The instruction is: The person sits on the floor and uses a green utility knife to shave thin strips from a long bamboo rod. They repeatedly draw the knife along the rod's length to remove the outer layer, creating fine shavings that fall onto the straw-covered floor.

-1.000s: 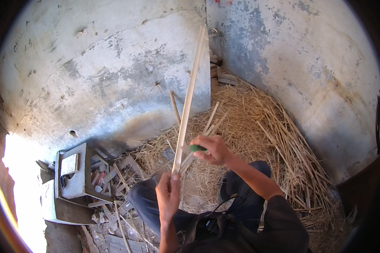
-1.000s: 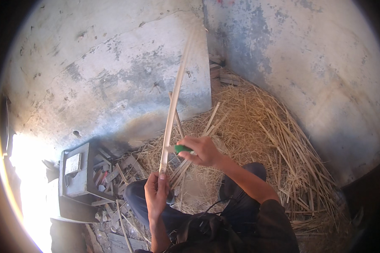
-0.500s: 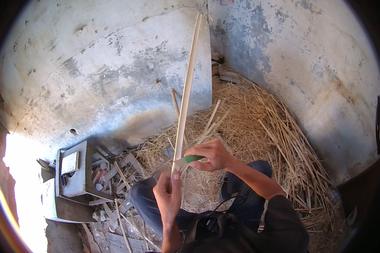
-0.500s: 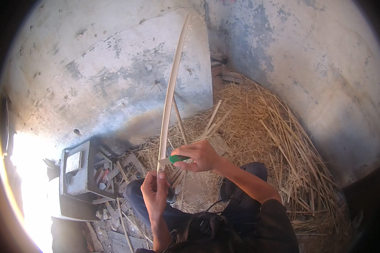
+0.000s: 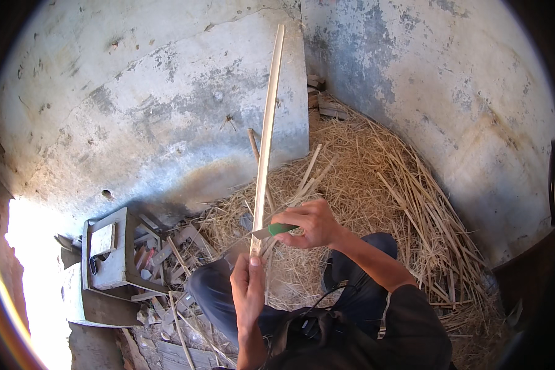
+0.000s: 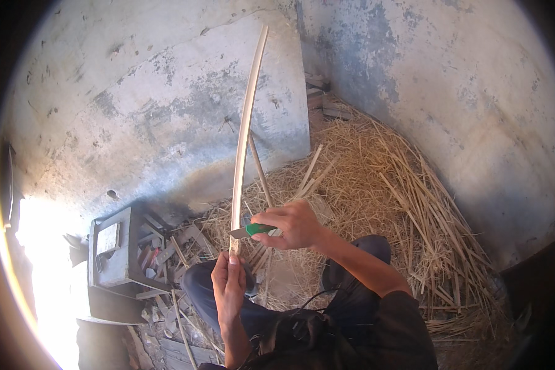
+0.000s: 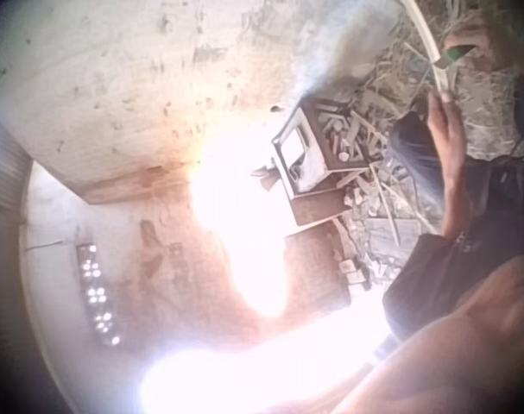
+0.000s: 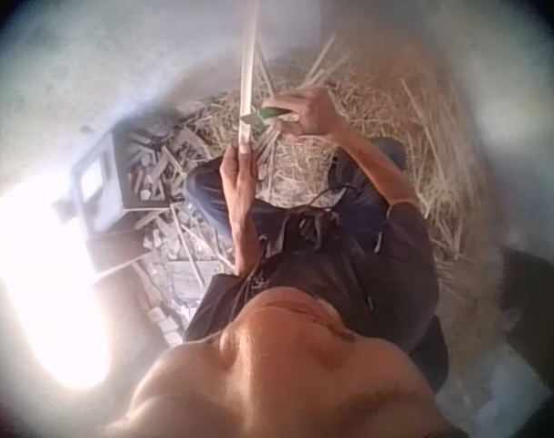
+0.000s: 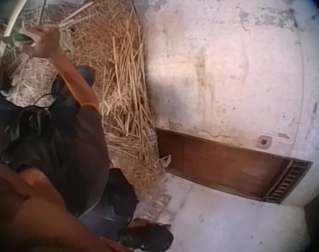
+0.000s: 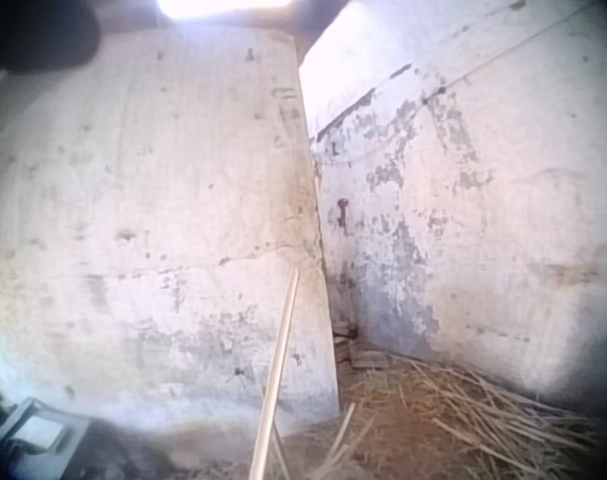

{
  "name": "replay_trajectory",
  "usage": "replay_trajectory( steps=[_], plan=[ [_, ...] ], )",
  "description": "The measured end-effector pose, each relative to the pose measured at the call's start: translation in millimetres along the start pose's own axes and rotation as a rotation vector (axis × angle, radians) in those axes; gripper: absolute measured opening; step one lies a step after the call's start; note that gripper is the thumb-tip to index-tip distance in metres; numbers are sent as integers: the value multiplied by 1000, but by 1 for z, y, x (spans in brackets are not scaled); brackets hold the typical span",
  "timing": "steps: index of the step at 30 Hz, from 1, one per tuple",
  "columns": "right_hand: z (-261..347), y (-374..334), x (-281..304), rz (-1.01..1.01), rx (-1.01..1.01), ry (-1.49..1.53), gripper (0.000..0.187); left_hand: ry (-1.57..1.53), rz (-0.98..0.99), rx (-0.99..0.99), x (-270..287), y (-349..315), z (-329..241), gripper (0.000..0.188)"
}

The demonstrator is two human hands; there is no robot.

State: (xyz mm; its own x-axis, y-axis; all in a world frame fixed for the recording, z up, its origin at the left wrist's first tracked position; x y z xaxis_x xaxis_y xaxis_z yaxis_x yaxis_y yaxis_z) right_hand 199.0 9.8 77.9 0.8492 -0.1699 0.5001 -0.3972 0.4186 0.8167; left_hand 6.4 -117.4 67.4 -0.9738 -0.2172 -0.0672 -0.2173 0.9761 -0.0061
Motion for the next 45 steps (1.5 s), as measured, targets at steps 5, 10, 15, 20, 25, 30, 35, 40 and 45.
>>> replay_trajectory(
  steps=[5, 10, 15, 20, 25, 30, 35, 40, 45],
  plan=[
    [-1, 0, 0, 25, 7, -26, 24, 31, 14, -26, 5, 0, 9, 31],
    [-2, -3, -5, 49, 14, -53, 24, 78, -1, -38, 12, 1, 19, 32],
    [-14, -10, -6, -16, -131, -58, 25, 11, 63, 72, 11, -4, 13, 32],
    [-26, 2, 13, 15, -115, -91, 25, -44, 121, 106, 17, -7, 21, 30],
    [-30, -1, 13, 26, -61, -114, 30, -14, 113, 119, 19, -10, 20, 30],
    [-64, -7, 16, -90, -188, -138, 40, -1, 137, 156, 24, -24, 25, 32],
    [-103, -16, 40, -179, -349, -165, 60, 54, 189, 198, 36, -47, 40, 32],
    [-173, -36, 93, -378, -661, -219, 60, 55, 280, 332, 54, -77, 54, 31],
    [-178, -51, 100, -469, -833, 100, 52, 39, 303, 331, 62, -75, 54, 28]
  ],
)
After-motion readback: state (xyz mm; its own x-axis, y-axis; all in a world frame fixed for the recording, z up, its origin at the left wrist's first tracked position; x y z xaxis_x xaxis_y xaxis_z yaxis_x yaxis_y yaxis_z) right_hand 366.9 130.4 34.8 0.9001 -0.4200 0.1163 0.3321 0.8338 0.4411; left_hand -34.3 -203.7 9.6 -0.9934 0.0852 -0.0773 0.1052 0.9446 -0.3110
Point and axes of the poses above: each hand's wrist, its own y-axis towards the middle knuckle, its own x-axis out of the back of the hand, z = x × y, the point moved 2 cm from there along y, towards the middle knuckle, and after that the axes turned 3 degrees about -z, right-handed, at the moved point
